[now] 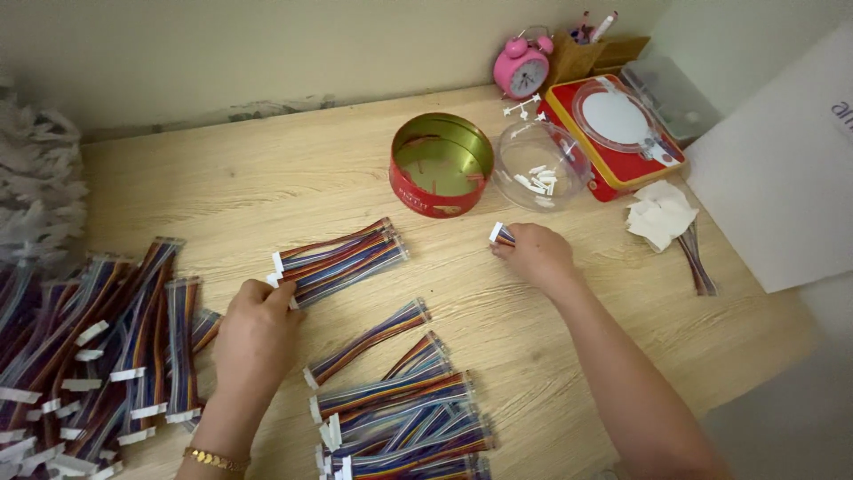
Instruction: The person repeatedly picks up flat ribbon cables and white plastic connectors from a pile on a wooden table. They align the connector with the cable end and press it on, then place the assembled unit into a separate pile. The process is repeated for multiple cables throughout the clip.
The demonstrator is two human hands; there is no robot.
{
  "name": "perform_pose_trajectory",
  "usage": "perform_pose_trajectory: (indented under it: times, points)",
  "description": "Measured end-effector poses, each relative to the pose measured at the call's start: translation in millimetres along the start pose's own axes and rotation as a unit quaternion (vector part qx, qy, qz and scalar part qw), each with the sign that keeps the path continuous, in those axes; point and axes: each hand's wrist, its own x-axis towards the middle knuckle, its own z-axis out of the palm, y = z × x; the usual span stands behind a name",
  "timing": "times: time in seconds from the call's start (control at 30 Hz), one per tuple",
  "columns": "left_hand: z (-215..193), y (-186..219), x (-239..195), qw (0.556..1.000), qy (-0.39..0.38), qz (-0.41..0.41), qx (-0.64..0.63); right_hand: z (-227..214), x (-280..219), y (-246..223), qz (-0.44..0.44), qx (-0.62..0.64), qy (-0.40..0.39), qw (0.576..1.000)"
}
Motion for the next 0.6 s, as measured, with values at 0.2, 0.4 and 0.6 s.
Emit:
perform_pose_trajectory:
  times: [0.2,0.4,0.6]
  points:
    - [-8.5,7.1,4.0,0.998,0.01,-0.028,-0.055,1.3,-7.2,-2.5,-0.026,-0.001,-0.007,1.0]
    - [11.1,-5.9,-10.1,0.975,0.153,0.026,-0.162,-17.9,-55.9,-18.0,-0.138,0.276,0.071,0.949]
    - [-4.8,11.1,-38.9,0.844,0.034,-0.082,-0.528,-56.2,-117.1,-69.5,-0.108,0.436,-0.056,0.892]
